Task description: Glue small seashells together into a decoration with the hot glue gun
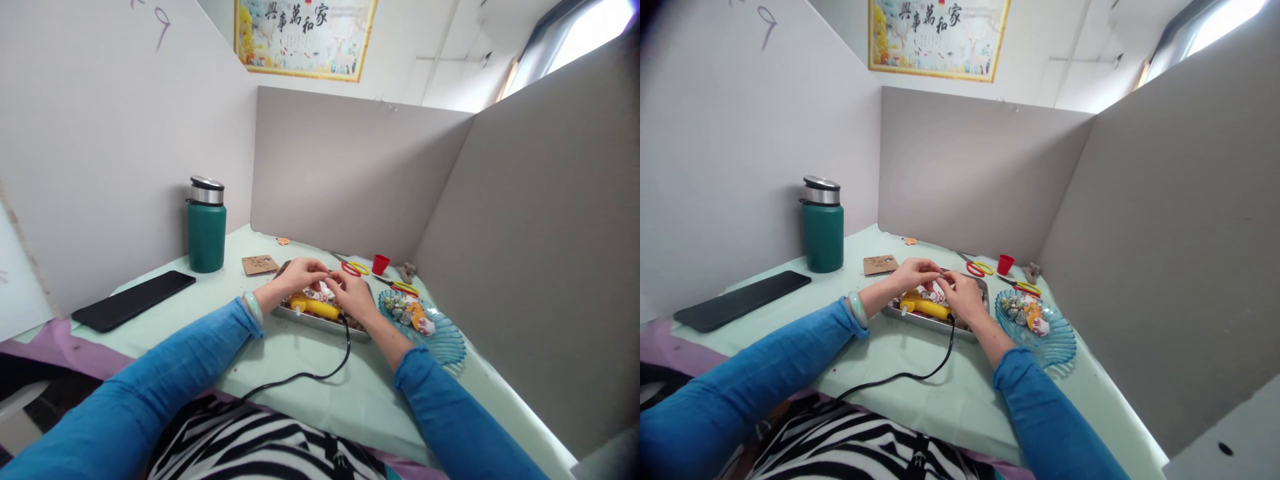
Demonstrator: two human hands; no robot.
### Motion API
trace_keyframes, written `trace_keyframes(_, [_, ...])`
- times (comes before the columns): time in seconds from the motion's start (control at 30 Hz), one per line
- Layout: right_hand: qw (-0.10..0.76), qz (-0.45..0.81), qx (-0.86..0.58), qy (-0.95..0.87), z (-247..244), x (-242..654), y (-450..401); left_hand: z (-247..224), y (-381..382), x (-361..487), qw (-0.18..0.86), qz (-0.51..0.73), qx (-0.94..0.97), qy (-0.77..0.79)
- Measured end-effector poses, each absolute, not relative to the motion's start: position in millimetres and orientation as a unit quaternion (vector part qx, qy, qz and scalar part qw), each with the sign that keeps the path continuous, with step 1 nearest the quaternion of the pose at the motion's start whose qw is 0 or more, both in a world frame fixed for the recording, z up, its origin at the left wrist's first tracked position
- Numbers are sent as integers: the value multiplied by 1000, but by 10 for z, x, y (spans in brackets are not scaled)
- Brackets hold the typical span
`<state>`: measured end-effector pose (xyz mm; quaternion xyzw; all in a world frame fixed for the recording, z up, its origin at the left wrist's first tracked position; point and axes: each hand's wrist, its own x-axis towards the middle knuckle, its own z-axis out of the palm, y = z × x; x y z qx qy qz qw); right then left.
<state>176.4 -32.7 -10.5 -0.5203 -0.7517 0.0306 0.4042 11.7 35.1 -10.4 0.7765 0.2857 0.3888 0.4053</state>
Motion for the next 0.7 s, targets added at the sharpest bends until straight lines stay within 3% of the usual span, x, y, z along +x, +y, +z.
trace_keyframes(0.7, [456,-76,-445,-767,-117,1760,-322,-12,239,116,467,426,743,222])
